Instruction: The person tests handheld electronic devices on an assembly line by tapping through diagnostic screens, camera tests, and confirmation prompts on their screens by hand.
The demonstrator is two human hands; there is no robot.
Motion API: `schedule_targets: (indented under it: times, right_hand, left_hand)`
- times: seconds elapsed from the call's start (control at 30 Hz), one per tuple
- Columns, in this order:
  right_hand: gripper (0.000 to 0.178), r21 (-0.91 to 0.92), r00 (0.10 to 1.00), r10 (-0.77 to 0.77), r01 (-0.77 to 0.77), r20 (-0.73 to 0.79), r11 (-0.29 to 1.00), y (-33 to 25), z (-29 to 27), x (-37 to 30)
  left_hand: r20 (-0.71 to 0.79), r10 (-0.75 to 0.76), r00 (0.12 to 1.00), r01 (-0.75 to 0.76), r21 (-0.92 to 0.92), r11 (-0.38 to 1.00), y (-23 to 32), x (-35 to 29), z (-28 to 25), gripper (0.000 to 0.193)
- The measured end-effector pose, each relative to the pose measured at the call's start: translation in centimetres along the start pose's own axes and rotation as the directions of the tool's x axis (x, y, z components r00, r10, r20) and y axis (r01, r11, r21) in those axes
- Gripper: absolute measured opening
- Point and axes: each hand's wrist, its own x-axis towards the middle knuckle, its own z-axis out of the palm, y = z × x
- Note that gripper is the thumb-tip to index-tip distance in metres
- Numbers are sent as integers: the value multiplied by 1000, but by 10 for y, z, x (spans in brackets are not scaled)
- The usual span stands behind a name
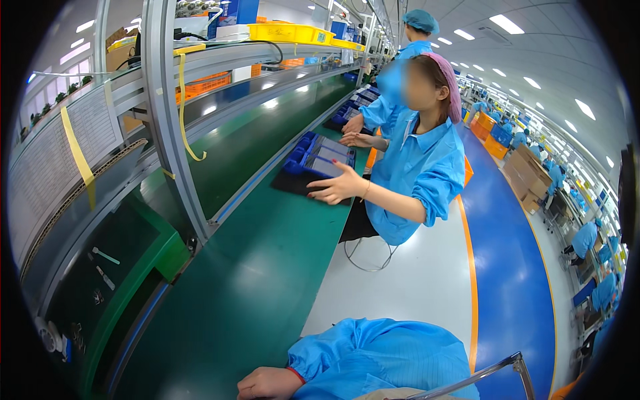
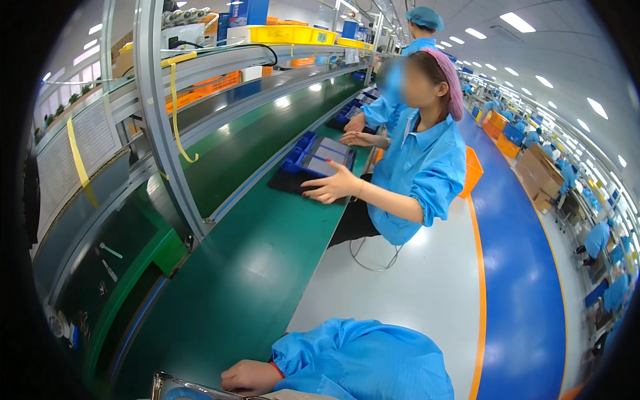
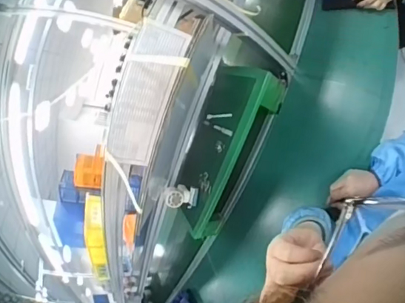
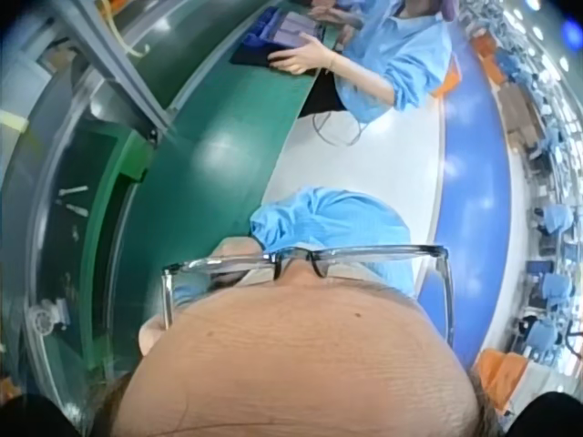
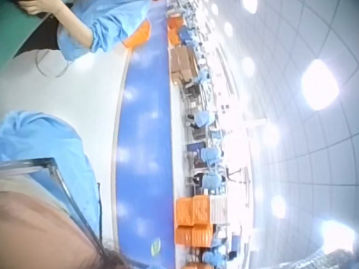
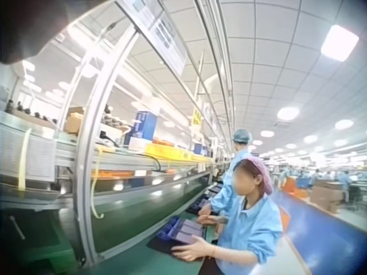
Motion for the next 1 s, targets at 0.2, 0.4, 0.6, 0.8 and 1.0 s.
schedule_targets:
  times: [0.2, 0.4, 0.6, 0.8, 1.0]
  right_hand:
    - [16, 38, 997, 73, -75, 33, 996, 5, 0, -4]
    - [16, 33, 996, 79, -81, 52, 996, 6, -2, -5]
    - [16, 40, 995, 92, -94, 43, 995, 4, -3, -4]
    - [23, 33, 991, 109, -112, 78, 993, 9, -2, -6]
    - [27, -10, 993, 88, -88, 74, 996, 2, -6, -4]
  left_hand:
    - [14, -33, 999, 34, -22, 999, 3, -6, -1, 48]
    - [2, -12, 1000, 12, -79, 997, 12, -23, -12, 47]
    - [-48, -24, 999, 21, -55, 998, 6, -17, -2, 44]
    - [-169, 37, 985, -36, 14, 999, 1, -10, 13, 43]
    - [-220, 64, 973, -63, 10, 998, -8, 0, 24, 42]
